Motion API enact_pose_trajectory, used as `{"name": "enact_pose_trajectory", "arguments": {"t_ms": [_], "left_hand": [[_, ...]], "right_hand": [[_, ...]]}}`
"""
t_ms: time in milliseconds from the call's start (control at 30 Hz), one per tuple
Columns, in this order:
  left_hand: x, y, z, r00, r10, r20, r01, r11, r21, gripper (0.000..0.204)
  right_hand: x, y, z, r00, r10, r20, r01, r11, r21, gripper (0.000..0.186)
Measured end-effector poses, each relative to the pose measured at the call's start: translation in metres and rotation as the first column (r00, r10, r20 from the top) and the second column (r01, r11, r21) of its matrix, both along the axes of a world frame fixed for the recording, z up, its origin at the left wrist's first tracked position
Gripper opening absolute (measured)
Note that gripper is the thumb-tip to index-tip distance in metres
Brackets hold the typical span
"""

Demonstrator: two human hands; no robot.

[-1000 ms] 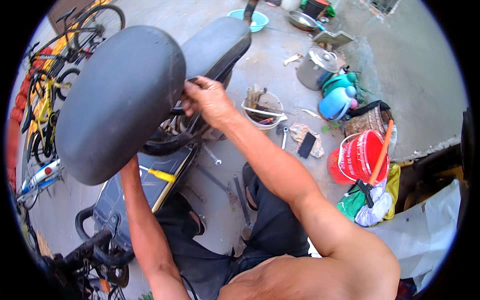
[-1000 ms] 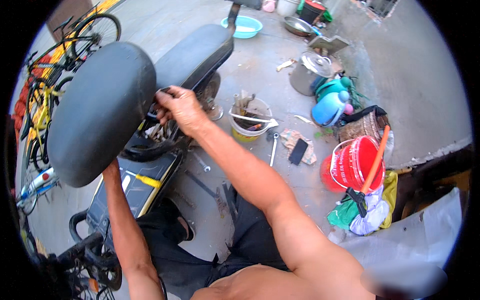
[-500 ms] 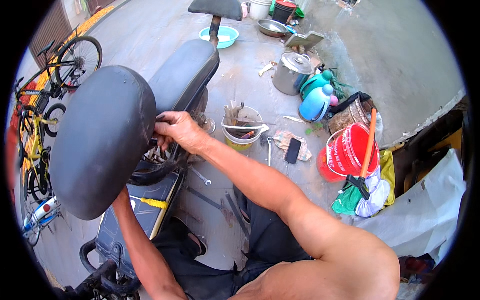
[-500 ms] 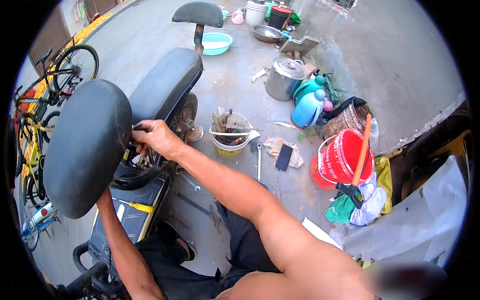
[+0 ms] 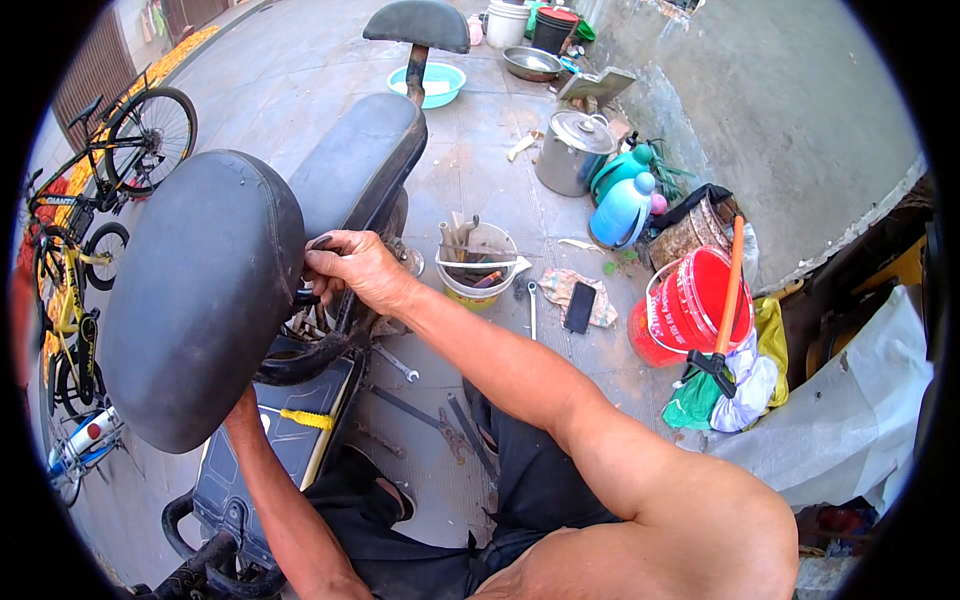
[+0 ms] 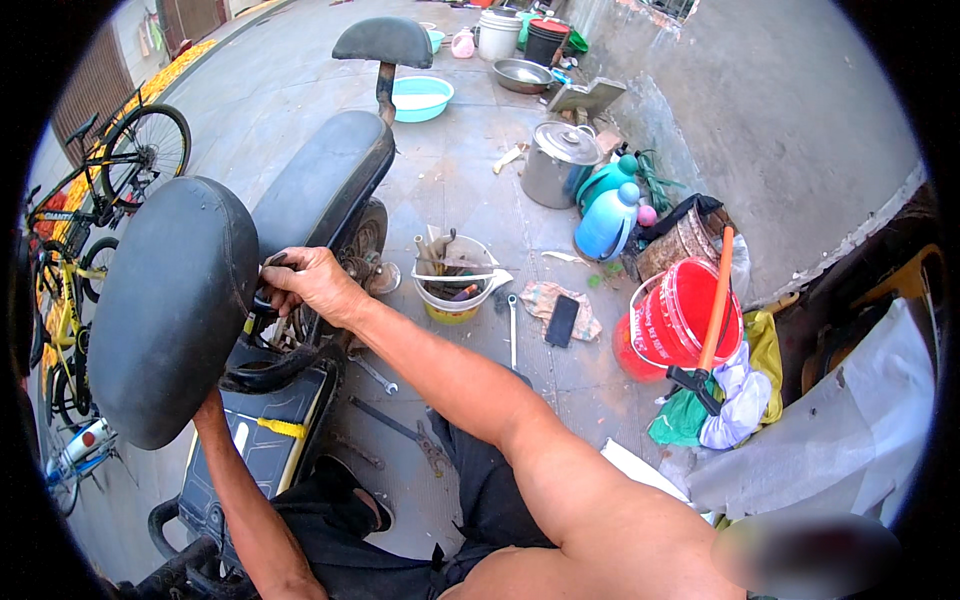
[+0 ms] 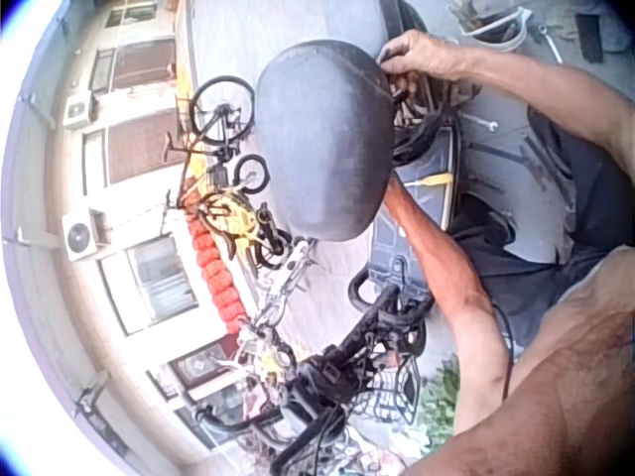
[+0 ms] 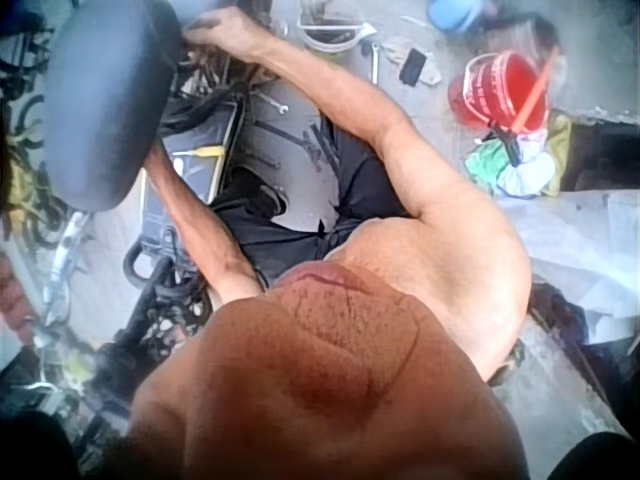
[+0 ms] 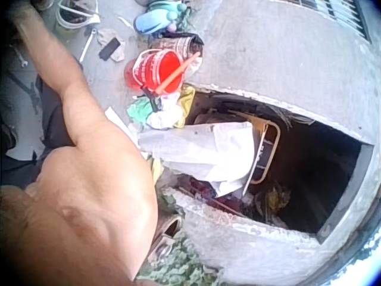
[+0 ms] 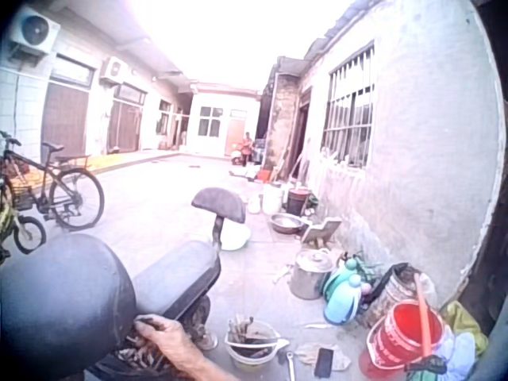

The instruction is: The person reattaches the seat of an electric scooter, aligning it with the frame and securing it using a wrench. They tighten the fasteners underneath the seat to ensure it is firmly attached.

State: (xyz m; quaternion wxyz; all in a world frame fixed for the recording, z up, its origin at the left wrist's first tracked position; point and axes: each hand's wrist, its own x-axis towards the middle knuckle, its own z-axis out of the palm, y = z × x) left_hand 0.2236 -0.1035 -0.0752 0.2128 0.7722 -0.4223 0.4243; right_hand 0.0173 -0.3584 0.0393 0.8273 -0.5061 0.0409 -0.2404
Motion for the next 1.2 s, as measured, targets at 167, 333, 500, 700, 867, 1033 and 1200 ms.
{"name": "enact_pose_trajectory", "arguments": {"t_ms": [167, 333, 500, 700, 867, 1033, 1200], "left_hand": [[0.001, -0.002, -0.002, 1.000, -0.001, 0.013, 0.001, 1.000, -0.001, 0.055], [0.003, -0.002, -0.006, 1.000, -0.005, 0.024, 0.005, 1.000, 0.007, 0.056], [0.009, 0.002, -0.013, 0.999, 0.024, 0.034, -0.025, 0.999, 0.023, 0.057], [0.000, -0.007, 0.000, 0.996, -0.008, 0.092, 0.009, 1.000, -0.006, 0.057], [0.004, -0.002, 0.001, 0.999, 0.012, 0.047, -0.012, 1.000, 0.004, 0.056], [-0.001, -0.004, 0.000, 1.000, 0.004, 0.025, -0.004, 1.000, 0.007, 0.055], [0.022, 0.004, -0.020, 0.991, 0.066, 0.120, -0.073, 0.995, 0.061, 0.064]], "right_hand": [[-0.006, -0.003, 0.002, 1.000, -0.020, -0.014, 0.019, 0.998, -0.068, 0.016], [-0.008, -0.005, 0.003, 0.999, -0.033, -0.014, 0.032, 0.997, -0.075, 0.016], [-0.006, 0.000, 0.005, 1.000, -0.007, -0.018, 0.005, 0.998, -0.069, 0.016], [-0.005, 0.009, -0.003, 0.998, 0.042, -0.051, -0.047, 0.994, -0.098, 0.019], [-0.008, 0.017, 0.007, 0.997, 0.055, -0.050, -0.062, 0.987, -0.146, 0.020], [-0.006, 0.015, 0.001, 0.998, 0.047, -0.036, -0.050, 0.995, -0.086, 0.020], [-0.001, 0.025, 0.003, 0.995, 0.092, -0.033, -0.095, 0.991, -0.098, 0.018]]}}
